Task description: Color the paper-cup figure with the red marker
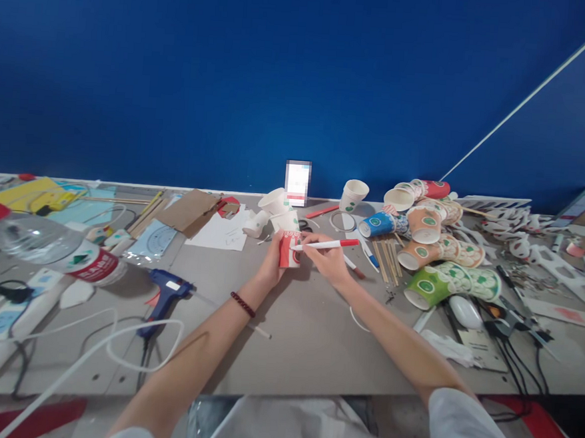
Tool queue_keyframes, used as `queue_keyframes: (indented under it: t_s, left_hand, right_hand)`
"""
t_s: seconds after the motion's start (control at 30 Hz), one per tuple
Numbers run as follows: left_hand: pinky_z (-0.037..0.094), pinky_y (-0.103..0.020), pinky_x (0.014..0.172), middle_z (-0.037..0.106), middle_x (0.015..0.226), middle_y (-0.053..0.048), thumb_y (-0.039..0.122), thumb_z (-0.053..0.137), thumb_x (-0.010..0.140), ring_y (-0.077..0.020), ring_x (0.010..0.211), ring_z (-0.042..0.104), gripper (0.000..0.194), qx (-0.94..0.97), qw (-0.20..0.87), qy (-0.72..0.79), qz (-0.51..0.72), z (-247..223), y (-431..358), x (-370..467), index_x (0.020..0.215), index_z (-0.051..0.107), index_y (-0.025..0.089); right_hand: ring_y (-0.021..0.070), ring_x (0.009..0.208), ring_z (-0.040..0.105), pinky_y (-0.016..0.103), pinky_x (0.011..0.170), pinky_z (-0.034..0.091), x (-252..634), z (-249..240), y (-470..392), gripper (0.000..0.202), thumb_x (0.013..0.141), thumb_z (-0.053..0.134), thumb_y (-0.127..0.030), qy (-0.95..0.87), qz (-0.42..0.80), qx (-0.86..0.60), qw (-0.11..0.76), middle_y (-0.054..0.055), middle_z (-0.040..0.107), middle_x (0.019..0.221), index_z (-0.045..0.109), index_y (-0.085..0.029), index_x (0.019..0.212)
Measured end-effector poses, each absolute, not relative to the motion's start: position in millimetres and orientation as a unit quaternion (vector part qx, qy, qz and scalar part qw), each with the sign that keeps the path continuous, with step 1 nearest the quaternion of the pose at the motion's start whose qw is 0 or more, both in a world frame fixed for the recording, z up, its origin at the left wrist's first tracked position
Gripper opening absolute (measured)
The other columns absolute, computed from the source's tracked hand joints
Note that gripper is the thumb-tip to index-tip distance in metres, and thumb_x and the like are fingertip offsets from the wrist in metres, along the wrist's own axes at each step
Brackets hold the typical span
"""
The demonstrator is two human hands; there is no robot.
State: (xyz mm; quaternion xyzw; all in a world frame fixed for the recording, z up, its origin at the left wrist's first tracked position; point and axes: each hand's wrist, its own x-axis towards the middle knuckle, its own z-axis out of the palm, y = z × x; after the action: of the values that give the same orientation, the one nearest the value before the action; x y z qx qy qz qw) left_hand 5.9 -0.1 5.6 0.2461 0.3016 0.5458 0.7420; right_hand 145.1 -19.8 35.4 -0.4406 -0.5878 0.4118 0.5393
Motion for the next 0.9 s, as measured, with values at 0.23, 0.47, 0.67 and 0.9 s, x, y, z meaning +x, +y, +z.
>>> queue_keyframes:
  t_s: [0.23, 0.47, 0.67, 0.9]
  left_hand:
    - [0.054, -0.030, 0.079, 0.076, 0.086, -0.009, 0.053, 0.061, 0.090, -0.0217, 0.085, 0.072, 0.042, 0.242, 0.741, 0.290, 0.555, 5.4, 0.4, 6.0, 0.093, 0.073, 0.013]
    - [0.053, -0.028, 0.072, 0.076, 0.087, -0.009, 0.055, 0.061, 0.089, -0.0177, 0.073, 0.069, 0.046, 0.246, 0.742, 0.296, 0.548, 6.2, -0.1, 6.1, 0.096, 0.072, 0.012]
    - [0.054, -0.028, 0.077, 0.076, 0.085, -0.009, 0.056, 0.063, 0.088, -0.0205, 0.084, 0.071, 0.045, 0.244, 0.746, 0.293, 0.546, 12.1, -1.8, 7.0, 0.092, 0.073, 0.013]
    - [0.053, -0.030, 0.077, 0.076, 0.089, -0.011, 0.056, 0.062, 0.088, -0.0219, 0.084, 0.072, 0.049, 0.245, 0.745, 0.298, 0.545, 8.8, -1.2, 6.3, 0.098, 0.073, 0.010]
  right_hand:
    - [0.0221, 0.085, 0.070, 0.035, 0.074, 0.059, 144.6, 35.8, -20.6, 0.021, 0.079, 0.069, -0.040, -0.562, 0.417, -0.472, 0.536, 0.007, 0.075, 0.098, 0.070, -0.021, 0.089]
    - [0.0255, 0.100, 0.070, 0.038, 0.089, 0.056, 144.4, 35.6, -19.6, 0.011, 0.078, 0.069, -0.032, -0.579, 0.410, -0.444, 0.548, 0.006, 0.075, 0.090, 0.069, -0.021, 0.076]
    - [0.0212, 0.089, 0.070, 0.031, 0.072, 0.059, 144.6, 35.8, -20.6, 0.017, 0.080, 0.067, -0.037, -0.563, 0.423, -0.464, 0.538, 0.005, 0.074, 0.096, 0.069, -0.022, 0.087]
    - [0.0238, 0.094, 0.071, 0.033, 0.075, 0.059, 145.0, 35.8, -19.6, 0.013, 0.079, 0.067, -0.035, -0.564, 0.423, -0.464, 0.536, 0.004, 0.074, 0.091, 0.069, -0.023, 0.082]
